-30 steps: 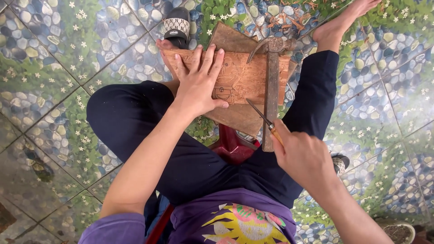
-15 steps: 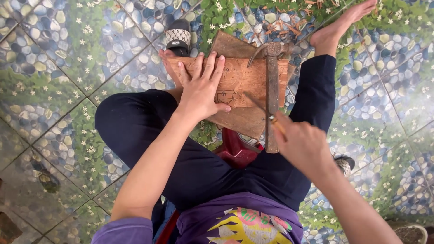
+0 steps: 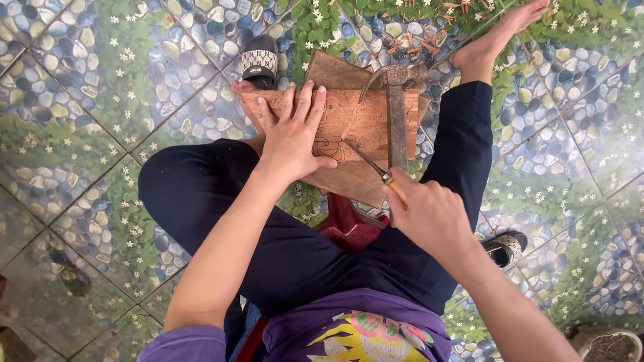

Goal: Carving a detailed cartoon character into a wooden block using a hammer, chisel, and carving knife.

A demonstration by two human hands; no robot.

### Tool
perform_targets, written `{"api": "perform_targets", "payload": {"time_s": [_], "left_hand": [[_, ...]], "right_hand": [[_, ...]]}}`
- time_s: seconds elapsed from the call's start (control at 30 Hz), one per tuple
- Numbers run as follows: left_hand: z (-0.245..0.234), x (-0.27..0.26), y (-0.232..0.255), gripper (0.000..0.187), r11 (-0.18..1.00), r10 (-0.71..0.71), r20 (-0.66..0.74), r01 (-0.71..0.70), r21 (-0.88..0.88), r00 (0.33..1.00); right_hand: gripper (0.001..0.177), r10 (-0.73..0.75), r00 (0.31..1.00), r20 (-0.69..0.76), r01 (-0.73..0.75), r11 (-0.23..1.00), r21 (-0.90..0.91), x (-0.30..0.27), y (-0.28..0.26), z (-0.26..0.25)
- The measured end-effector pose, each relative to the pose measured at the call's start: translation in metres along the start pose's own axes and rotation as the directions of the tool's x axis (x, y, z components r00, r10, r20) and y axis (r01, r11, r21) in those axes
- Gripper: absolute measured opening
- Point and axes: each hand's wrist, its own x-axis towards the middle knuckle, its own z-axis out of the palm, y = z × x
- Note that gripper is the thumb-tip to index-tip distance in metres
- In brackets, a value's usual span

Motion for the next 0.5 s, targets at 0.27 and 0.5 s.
{"api": "perform_targets", "payload": {"time_s": [0.27, 0.5], "left_hand": [[-0.003, -0.002, 0.001, 0.137, 1.0, -0.004, 0.006, 0.004, -0.002, 1.0], [-0.002, -0.005, 0.0, 0.138, 1.0, -0.021, 0.02, 0.021, 0.001, 1.0]], "right_hand": [[0.03, 0.013, 0.999, 0.039, -0.017, 0.994, 0.112, 0.013, 0.002, -0.026], [0.04, 0.082, 0.979, 0.186, -0.102, 0.99, 0.101, 0.018, 0.008, -0.04]]}}
